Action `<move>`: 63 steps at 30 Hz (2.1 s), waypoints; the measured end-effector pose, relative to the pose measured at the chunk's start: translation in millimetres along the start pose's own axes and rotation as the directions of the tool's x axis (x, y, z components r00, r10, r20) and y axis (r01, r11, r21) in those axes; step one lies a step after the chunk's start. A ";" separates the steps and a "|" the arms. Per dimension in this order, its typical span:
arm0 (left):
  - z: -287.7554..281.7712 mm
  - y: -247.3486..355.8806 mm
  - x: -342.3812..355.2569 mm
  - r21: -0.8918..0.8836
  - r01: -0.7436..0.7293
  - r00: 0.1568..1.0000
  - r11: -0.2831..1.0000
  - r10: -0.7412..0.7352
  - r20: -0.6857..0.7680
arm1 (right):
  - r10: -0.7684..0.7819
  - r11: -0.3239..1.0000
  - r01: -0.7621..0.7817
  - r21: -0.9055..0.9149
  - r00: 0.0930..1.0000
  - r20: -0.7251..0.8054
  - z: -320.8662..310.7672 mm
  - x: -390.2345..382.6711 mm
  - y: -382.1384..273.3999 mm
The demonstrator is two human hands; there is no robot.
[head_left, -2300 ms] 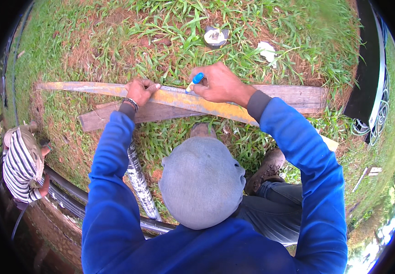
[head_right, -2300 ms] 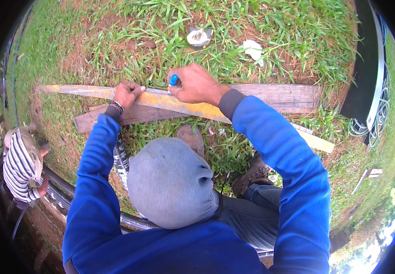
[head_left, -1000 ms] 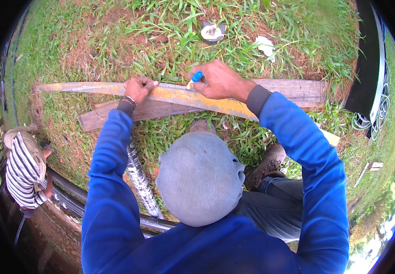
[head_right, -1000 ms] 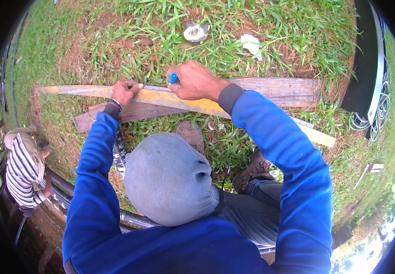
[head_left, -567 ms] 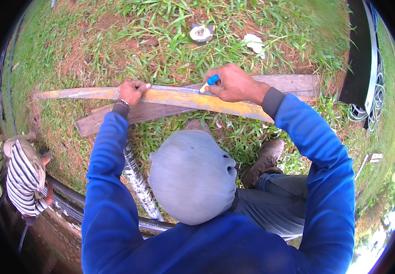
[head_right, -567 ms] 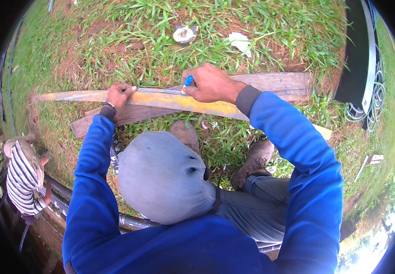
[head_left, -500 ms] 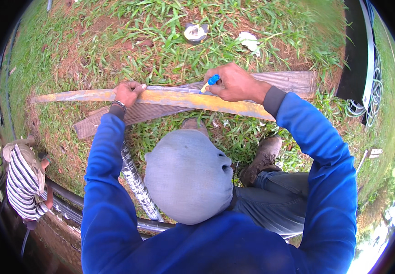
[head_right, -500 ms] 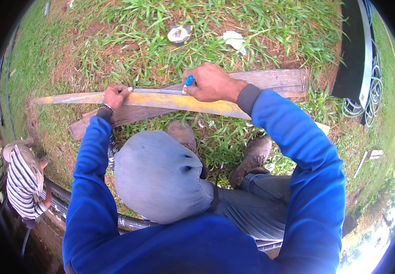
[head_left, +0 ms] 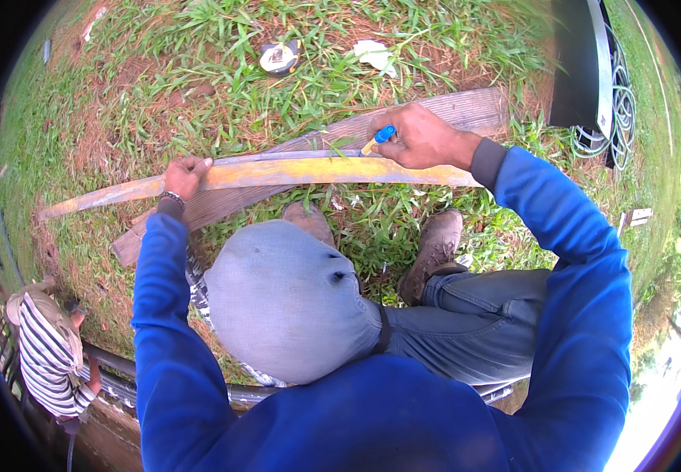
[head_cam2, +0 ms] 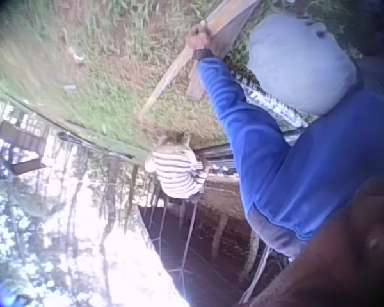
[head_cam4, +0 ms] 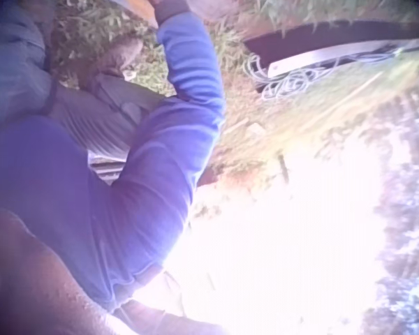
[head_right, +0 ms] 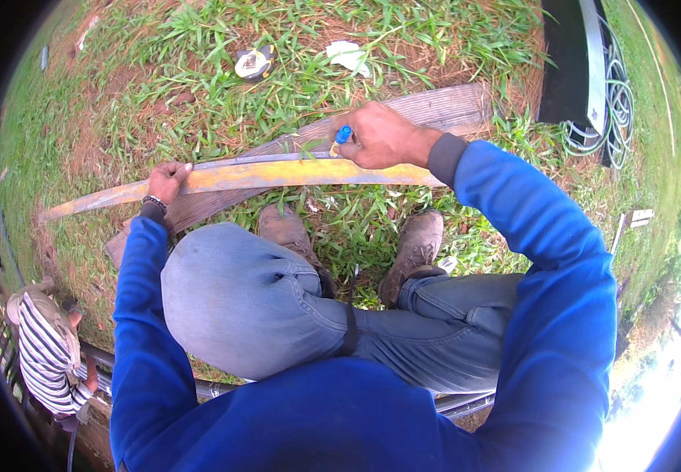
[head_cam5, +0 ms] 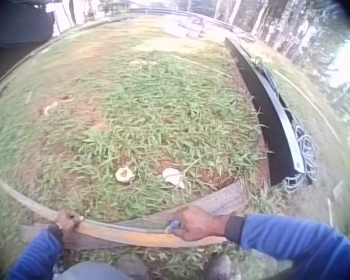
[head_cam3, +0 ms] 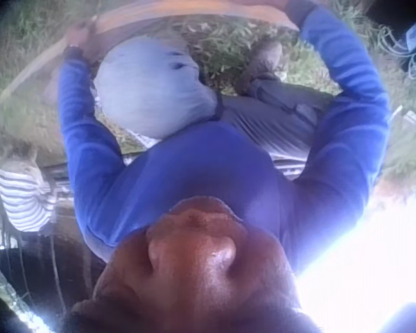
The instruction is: The person places a measuring tool over a metal strip on a wooden board and marks intervals on the strip using a blue pen.
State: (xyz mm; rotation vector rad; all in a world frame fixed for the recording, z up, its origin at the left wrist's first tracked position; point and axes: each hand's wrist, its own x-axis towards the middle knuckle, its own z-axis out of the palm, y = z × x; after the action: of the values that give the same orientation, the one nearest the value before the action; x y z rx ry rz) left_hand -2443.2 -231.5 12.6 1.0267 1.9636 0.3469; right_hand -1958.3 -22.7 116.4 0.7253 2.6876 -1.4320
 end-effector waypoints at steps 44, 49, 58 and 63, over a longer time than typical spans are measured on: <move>-8.3 -31.1 19.7 0.003 -0.060 0.996 0.998 0.060 0.073 | 0.573 0.818 -0.575 0.012 0.814 -0.090 -77.0 -179.8 45.0; -7.3 -32.1 19.0 0.009 -0.092 0.994 0.996 0.091 0.052 | 0.609 0.789 -0.615 -0.011 0.783 -0.127 -81.9 -196.1 53.4; -7.9 -33.9 21.0 -0.017 -0.087 0.993 0.996 0.088 0.075 | 0.639 0.763 -0.646 0.017 0.749 -0.175 -86.2 -230.1 78.0; -10.6 -37.6 21.5 -0.029 -0.091 0.993 0.995 0.093 0.073 | 0.685 0.723 -0.689 0.045 0.708 -0.171 -91.4 -240.3 79.3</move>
State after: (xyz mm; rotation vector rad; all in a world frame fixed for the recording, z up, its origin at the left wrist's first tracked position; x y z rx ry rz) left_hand -2477.7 -236.8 -15.2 1.1009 1.8451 0.3781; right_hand -1693.3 -7.4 160.7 1.6939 2.1041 -1.1527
